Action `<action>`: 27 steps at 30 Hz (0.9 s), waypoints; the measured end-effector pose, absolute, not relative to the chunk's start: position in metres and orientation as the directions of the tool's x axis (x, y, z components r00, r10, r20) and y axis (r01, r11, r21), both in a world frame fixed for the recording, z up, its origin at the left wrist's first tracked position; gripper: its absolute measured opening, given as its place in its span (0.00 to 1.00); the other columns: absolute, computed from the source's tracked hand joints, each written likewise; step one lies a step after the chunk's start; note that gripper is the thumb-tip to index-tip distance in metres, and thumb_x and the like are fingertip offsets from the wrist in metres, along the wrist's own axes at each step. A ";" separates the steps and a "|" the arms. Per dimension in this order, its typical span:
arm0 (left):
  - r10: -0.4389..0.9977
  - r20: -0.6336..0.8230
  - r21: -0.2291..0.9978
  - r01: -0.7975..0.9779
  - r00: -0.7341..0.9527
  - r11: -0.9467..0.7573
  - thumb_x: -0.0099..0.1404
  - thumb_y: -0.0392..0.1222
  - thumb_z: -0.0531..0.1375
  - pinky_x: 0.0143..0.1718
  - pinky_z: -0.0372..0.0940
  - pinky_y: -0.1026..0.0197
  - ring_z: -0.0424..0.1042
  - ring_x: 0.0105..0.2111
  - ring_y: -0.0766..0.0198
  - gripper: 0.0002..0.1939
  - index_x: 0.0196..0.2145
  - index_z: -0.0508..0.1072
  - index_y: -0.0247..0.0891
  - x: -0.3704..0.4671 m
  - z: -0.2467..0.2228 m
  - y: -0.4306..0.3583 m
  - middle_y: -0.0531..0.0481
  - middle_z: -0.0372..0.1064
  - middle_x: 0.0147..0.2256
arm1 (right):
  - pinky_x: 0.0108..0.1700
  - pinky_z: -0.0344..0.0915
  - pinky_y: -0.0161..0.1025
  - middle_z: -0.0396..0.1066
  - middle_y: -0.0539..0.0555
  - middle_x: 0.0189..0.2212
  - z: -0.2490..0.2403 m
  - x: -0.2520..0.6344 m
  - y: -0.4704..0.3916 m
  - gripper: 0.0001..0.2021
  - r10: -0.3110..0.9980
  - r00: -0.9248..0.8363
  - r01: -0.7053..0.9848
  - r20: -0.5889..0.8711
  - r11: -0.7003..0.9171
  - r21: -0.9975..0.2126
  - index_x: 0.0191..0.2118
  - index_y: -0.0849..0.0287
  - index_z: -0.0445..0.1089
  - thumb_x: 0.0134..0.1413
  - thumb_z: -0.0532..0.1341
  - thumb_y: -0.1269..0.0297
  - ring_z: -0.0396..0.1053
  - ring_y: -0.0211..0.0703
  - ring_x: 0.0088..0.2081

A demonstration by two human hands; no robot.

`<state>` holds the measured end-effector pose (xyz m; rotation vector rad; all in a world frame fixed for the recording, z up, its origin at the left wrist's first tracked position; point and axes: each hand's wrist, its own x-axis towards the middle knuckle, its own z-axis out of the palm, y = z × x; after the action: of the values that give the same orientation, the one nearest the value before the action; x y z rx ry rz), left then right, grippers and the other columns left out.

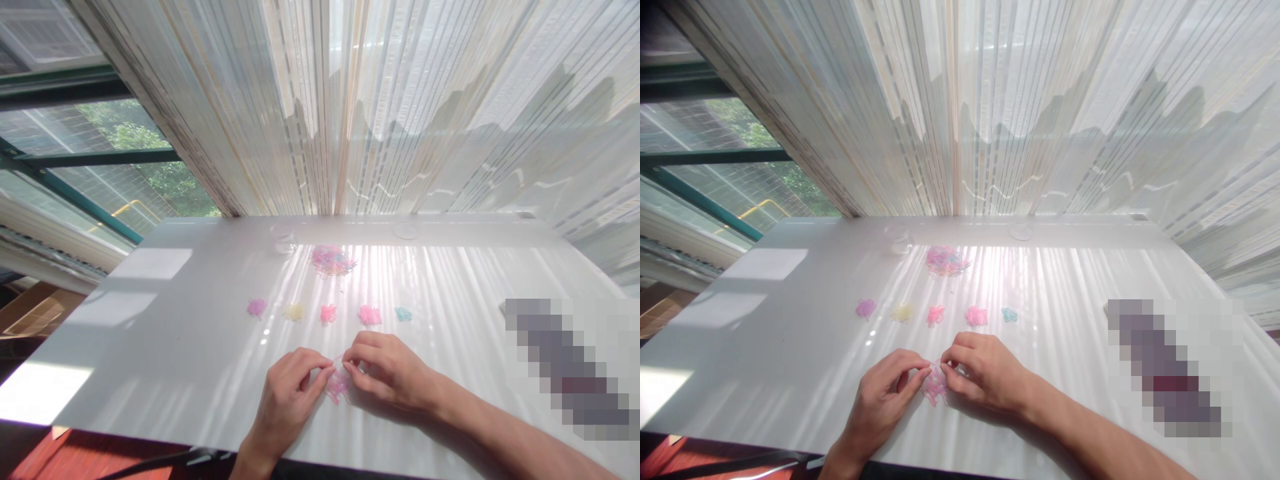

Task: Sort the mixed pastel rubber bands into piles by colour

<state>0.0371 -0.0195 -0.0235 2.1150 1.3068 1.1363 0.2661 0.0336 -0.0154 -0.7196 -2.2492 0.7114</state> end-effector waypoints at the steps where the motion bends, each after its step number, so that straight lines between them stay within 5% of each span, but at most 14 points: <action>1: 0.870 0.434 0.671 0.559 0.237 -0.487 0.74 0.36 0.63 0.29 0.65 0.64 0.70 0.27 0.67 0.03 0.40 0.77 0.41 0.037 -0.023 -0.020 0.52 0.77 0.34 | 0.32 0.63 0.34 0.72 0.53 0.29 -0.015 0.266 0.033 0.11 0.653 -0.628 0.292 0.424 0.702 -0.649 0.39 0.61 0.77 0.68 0.57 0.66 0.68 0.37 0.28; 14: 0.829 0.507 0.503 0.700 0.237 -0.507 0.74 0.36 0.62 0.29 0.64 0.63 0.67 0.24 0.67 0.04 0.40 0.77 0.41 0.028 -0.009 -0.014 0.52 0.80 0.34 | 0.31 0.64 0.34 0.72 0.53 0.29 -0.011 0.268 0.035 0.10 0.629 -0.609 0.296 0.483 0.746 -0.597 0.42 0.61 0.76 0.70 0.56 0.67 0.67 0.38 0.28; 21: 0.872 0.482 0.436 0.887 -0.086 -0.153 0.72 0.43 0.60 0.28 0.65 0.65 0.67 0.21 0.68 0.10 0.36 0.81 0.42 -0.012 -0.009 0.007 0.53 0.81 0.34 | 0.31 0.64 0.34 0.72 0.53 0.29 -0.011 0.268 0.035 0.10 0.627 -0.640 0.312 0.445 0.741 -0.595 0.41 0.60 0.75 0.69 0.55 0.69 0.68 0.38 0.28; 27: 0.921 0.341 0.420 0.907 -0.188 0.029 0.67 0.43 0.62 0.27 0.62 0.64 0.68 0.22 0.66 0.08 0.34 0.82 0.45 -0.018 0.002 0.019 0.54 0.79 0.31 | 0.31 0.65 0.35 0.73 0.53 0.29 -0.013 0.268 0.035 0.11 0.628 -0.662 0.318 0.408 0.729 -0.606 0.41 0.60 0.75 0.69 0.54 0.68 0.68 0.39 0.28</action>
<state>-0.0177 0.0191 0.0025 1.9861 2.2359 0.8777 0.2681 0.0349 -0.0129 -0.7130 -2.3158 0.6616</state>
